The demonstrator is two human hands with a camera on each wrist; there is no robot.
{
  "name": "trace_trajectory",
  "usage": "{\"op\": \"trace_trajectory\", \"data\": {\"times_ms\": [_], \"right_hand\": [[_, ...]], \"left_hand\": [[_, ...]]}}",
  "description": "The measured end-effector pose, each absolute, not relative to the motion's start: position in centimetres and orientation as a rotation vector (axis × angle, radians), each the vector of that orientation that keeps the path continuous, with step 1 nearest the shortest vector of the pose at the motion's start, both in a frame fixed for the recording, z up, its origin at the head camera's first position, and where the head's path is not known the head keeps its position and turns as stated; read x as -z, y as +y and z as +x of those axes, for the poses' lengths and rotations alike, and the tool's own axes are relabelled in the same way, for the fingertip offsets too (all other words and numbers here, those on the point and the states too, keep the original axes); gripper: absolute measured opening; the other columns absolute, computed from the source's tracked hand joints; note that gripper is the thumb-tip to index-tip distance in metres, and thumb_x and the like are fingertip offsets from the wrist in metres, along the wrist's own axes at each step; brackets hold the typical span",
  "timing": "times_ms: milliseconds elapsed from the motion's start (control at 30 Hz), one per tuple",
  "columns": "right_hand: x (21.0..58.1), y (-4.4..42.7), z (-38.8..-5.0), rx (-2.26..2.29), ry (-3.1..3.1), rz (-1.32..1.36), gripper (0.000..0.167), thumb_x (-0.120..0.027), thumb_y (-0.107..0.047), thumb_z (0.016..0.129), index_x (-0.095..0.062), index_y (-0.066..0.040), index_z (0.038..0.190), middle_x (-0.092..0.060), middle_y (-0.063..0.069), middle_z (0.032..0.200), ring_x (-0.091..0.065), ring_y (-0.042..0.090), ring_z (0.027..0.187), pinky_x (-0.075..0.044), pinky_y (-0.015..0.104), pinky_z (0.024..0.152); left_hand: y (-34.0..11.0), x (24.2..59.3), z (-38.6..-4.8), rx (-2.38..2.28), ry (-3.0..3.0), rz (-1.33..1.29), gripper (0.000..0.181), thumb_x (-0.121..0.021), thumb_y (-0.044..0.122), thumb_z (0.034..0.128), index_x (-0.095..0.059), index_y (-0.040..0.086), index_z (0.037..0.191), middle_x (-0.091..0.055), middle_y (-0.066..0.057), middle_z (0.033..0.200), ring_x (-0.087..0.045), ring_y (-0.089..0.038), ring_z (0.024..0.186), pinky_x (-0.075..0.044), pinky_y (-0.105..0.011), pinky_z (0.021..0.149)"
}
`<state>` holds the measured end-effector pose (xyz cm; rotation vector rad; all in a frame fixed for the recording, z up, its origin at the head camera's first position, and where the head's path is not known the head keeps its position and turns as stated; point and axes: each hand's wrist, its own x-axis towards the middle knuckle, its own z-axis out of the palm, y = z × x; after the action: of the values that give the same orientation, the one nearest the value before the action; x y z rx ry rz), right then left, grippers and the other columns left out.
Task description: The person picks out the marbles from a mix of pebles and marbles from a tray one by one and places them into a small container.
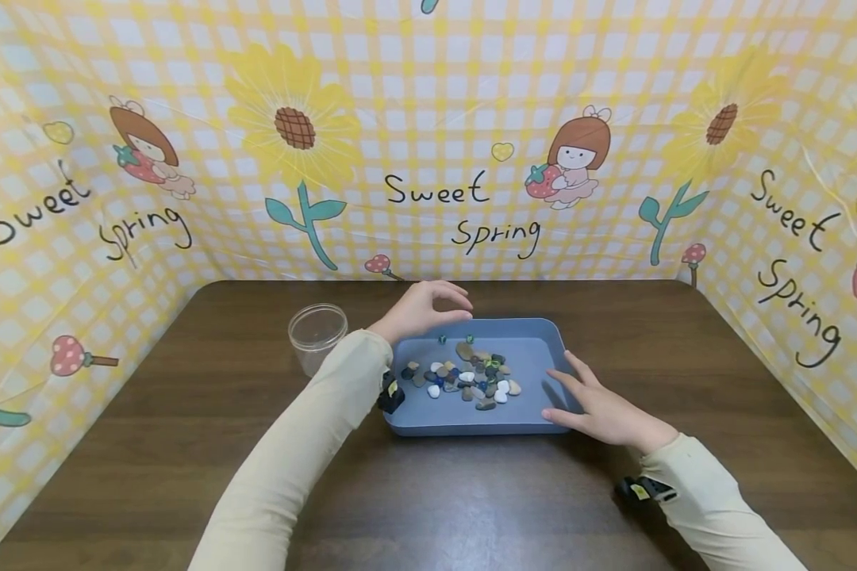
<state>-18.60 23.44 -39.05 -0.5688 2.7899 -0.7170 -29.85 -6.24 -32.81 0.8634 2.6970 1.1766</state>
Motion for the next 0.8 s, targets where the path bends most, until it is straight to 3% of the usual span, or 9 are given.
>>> {"op": "trace_trajectory", "data": {"times_ms": [467, 633, 800], "right_hand": [[39.3, 23.4, -18.7, 0.732, 2.797, -0.582, 0.074, -0.054, -0.049, 0.090, -0.033, -0.003, 0.143, -0.002, 0.024, 0.154, -0.034, 0.048, 0.132, -0.042, 0.058, 0.096], [39.3, 23.5, -18.7, 0.740, 2.794, -0.578, 0.074, -0.054, -0.049, 0.090, -0.033, -0.003, 0.144, -0.002, 0.024, 0.154, -0.033, 0.048, 0.132, -0.041, 0.058, 0.096], [39.3, 23.5, -18.7, 0.748, 2.790, -0.578, 0.074, -0.055, -0.049, 0.090, -0.033, -0.003, 0.144, -0.002, 0.024, 0.155, -0.033, 0.048, 0.132, -0.041, 0.059, 0.097]], "left_hand": [[-4.0, 35.8, -30.6, -1.059, 2.638, 0.801, 0.017, -0.067, 0.023, 0.0858, -0.073, 0.013, 0.098, -0.050, -0.005, 0.141, -0.038, -0.024, 0.137, -0.028, -0.045, 0.115], [-3.8, 36.3, -30.5, -0.998, 2.618, 0.821, 0.021, -0.067, 0.021, 0.0862, -0.072, 0.009, 0.103, -0.047, -0.007, 0.143, -0.035, -0.024, 0.139, -0.023, -0.046, 0.117], [-3.6, 37.2, -30.6, -1.012, 2.571, 0.821, 0.024, -0.067, 0.020, 0.0863, -0.071, 0.006, 0.105, -0.050, -0.007, 0.141, -0.037, -0.025, 0.138, -0.025, -0.046, 0.116]]}}
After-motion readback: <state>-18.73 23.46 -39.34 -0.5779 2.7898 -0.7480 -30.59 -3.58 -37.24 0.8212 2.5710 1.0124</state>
